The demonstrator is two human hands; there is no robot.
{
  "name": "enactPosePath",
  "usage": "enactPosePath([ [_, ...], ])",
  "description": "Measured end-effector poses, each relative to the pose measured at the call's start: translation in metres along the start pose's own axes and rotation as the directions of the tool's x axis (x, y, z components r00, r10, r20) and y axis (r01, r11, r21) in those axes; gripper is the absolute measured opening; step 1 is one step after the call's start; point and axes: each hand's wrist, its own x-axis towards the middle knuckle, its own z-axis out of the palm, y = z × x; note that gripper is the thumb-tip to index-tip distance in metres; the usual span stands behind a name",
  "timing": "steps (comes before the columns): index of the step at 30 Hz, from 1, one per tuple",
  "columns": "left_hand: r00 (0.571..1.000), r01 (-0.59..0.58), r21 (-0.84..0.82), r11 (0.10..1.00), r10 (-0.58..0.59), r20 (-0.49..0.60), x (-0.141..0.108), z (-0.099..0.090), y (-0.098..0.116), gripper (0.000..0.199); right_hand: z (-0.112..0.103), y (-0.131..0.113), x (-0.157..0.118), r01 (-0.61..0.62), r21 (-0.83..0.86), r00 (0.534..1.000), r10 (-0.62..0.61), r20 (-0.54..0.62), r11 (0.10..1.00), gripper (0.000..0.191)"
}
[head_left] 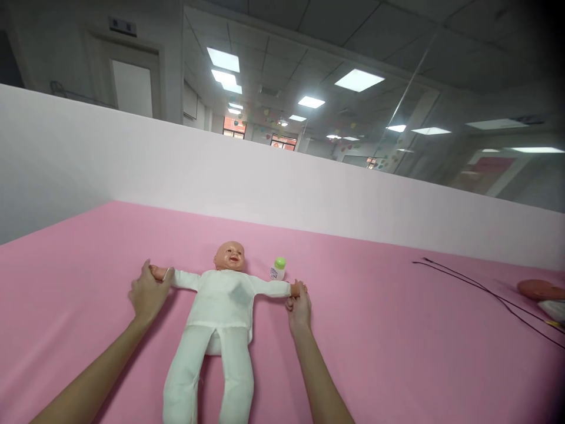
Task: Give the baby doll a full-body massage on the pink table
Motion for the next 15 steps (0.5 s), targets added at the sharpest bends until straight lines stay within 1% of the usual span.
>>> enactPosePath([
  [1,0.999,-0.031,0.143,0.989,0.032,-0.006,0.001,-0.002,-0.001,0.074,-0.004,0.001,0.004,0.019,-0.055,0.999,-0.021,-0.03,0.998,0.042],
  [2,0.998,-0.051,0.252,0.966,0.055,-0.008,0.001,-0.002,-0.002,0.068,-0.008,0.002,0.008,0.034,-0.102,0.998,-0.039,-0.05,0.994,0.043],
  [3,0.997,-0.065,0.325,0.943,0.073,-0.012,0.0,-0.002,-0.003,0.065,-0.012,0.003,0.011,0.046,-0.137,0.996,-0.056,-0.065,0.989,0.044],
  [5,0.993,-0.082,0.404,0.911,0.107,-0.04,-0.001,-0.001,-0.006,0.062,-0.018,0.004,0.014,0.077,-0.198,0.992,-0.096,-0.087,0.977,0.049],
  [7,0.987,-0.095,0.448,0.889,0.142,-0.072,-0.003,0.002,-0.009,0.059,-0.022,0.005,0.015,0.11,-0.262,0.985,-0.14,-0.097,0.959,0.049],
  [9,0.987,-0.093,0.432,0.897,0.139,-0.076,-0.004,0.004,-0.012,0.055,-0.025,0.005,0.012,0.135,-0.31,0.982,-0.169,-0.086,0.941,0.043],
  [11,0.988,-0.095,0.357,0.929,0.132,-0.08,-0.005,0.002,-0.011,0.055,-0.025,0.003,0.007,0.161,-0.34,0.978,-0.196,-0.071,0.926,0.04],
  [12,0.983,-0.114,0.307,0.945,0.152,-0.103,-0.005,0.0,-0.009,0.056,-0.025,0.001,0.005,0.183,-0.355,0.973,-0.22,-0.067,0.917,0.041],
  [13,0.971,-0.162,0.246,0.956,0.198,-0.131,-0.007,-0.002,-0.003,0.057,-0.023,-0.002,0.003,0.216,-0.375,0.965,-0.256,-0.059,0.901,0.042],
  [15,0.922,-0.329,0.082,0.941,0.338,-0.188,-0.017,-0.005,0.016,0.055,-0.019,-0.009,0.001,0.297,-0.422,0.942,-0.336,-0.019,0.856,0.043],
])
